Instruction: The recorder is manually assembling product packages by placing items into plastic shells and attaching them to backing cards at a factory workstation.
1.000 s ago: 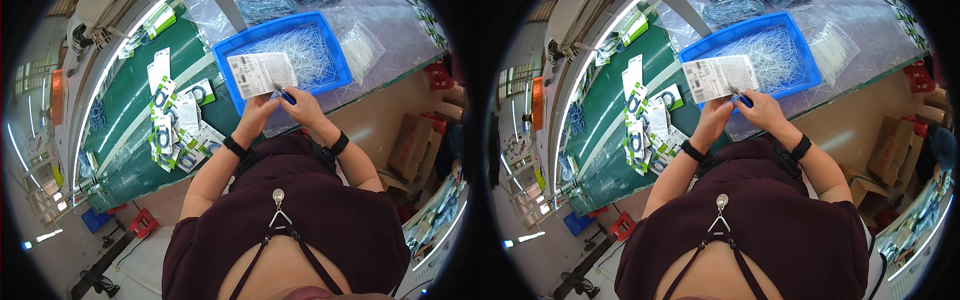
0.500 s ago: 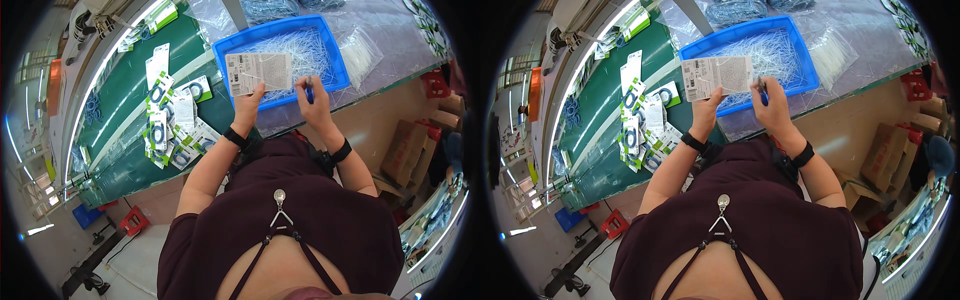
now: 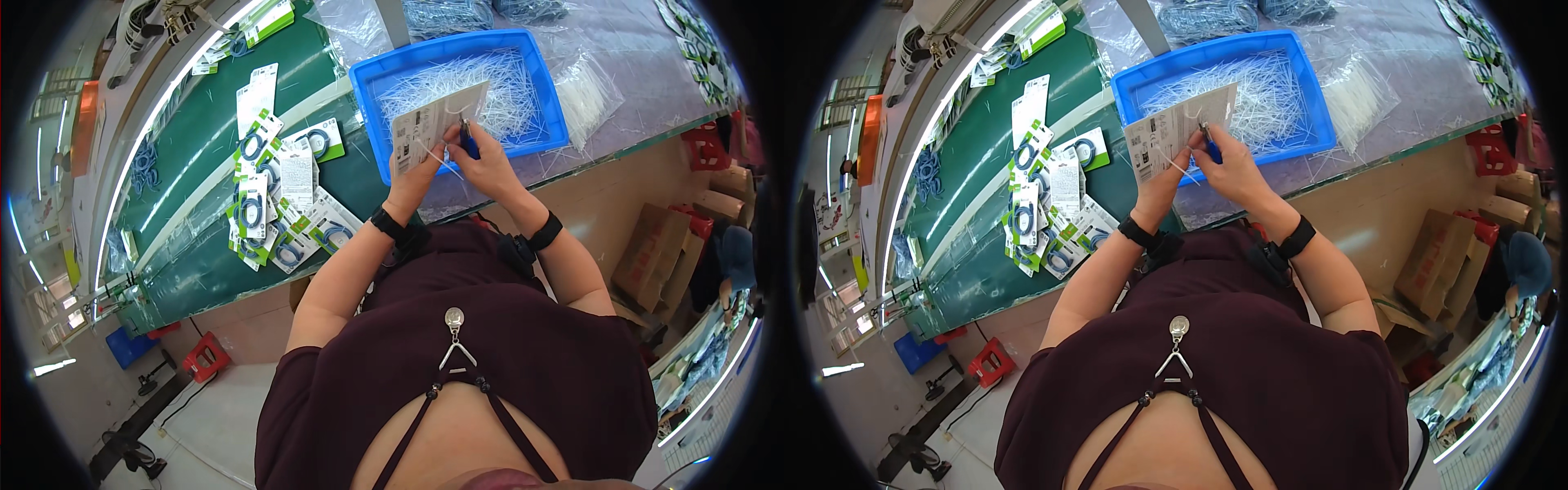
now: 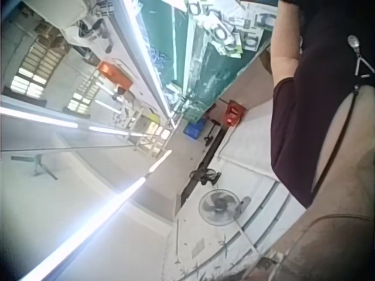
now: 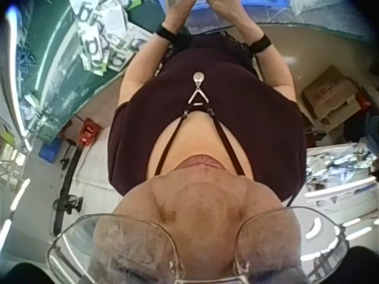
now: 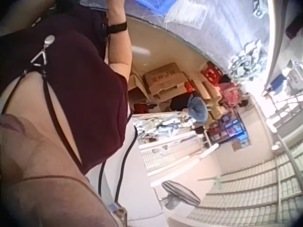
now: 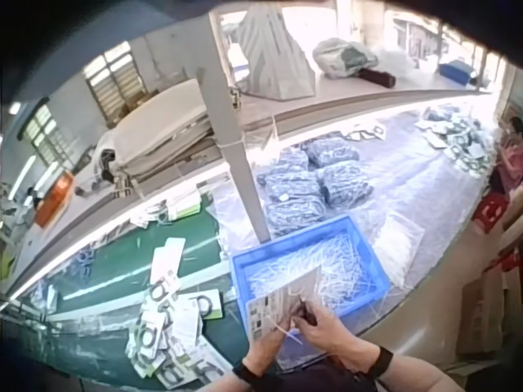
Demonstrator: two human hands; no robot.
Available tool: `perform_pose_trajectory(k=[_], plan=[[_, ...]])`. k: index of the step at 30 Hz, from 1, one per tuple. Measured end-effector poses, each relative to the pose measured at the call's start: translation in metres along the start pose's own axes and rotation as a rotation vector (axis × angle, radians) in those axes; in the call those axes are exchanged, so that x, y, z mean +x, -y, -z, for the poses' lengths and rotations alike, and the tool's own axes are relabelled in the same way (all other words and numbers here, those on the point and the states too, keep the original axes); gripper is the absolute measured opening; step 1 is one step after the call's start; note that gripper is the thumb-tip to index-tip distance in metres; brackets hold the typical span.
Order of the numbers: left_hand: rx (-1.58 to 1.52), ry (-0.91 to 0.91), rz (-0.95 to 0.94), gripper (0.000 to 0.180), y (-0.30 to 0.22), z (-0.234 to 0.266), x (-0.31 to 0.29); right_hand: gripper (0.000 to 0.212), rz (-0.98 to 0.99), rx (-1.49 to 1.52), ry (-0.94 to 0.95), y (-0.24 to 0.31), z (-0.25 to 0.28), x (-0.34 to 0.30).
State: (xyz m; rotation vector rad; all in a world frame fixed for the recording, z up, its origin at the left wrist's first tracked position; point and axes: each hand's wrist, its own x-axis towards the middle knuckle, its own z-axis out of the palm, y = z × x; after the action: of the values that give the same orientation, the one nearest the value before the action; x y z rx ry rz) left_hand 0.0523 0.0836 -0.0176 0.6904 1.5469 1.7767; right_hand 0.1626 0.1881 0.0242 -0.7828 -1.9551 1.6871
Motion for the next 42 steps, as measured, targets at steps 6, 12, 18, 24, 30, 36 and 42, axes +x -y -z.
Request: perform_pose_trajectory(k=[6, 12, 18, 24, 30, 36, 42], plan=[[0.291, -0.054, -0.033, 0.032, -0.006, 0.004, 0.000, 0.014, -0.136, -0.189, 0.181, 0.013, 0.009, 0.004], [-0.070, -0.108, -0.131, 0.031, -0.017, -0.006, -0.004, 0.014, 0.199, -0.292, 0.178, 0.021, 0.003, -0.003], [0.216, -0.042, -0.134, 0.028, -0.027, 0.010, -0.015, 0.018, 0.309, -0.349, 0.362, 0.035, 0.013, 0.001], [0.261, -0.041, -0.035, 0.019, -0.029, 0.006, -0.016, 0.018, 0.299, -0.341, 0.416, 0.027, 0.011, 0.000], [-0.341, 0.238, 0.267, 0.070, -0.036, 0.026, -0.006, 0.014, 0.002, -0.180, 0.447, 0.035, 0.035, 0.007], [-0.296, 0.515, 0.287, 0.084, -0.047, 0.055, -0.006, 0.017, -0.021, -0.149, 0.651, 0.045, 0.051, 0.013], [-0.660, 0.427, 0.811, 0.080, 0.010, 0.073, -0.009, 0.019, -0.100, 0.027, 0.882, 0.044, 0.040, 0.010]])
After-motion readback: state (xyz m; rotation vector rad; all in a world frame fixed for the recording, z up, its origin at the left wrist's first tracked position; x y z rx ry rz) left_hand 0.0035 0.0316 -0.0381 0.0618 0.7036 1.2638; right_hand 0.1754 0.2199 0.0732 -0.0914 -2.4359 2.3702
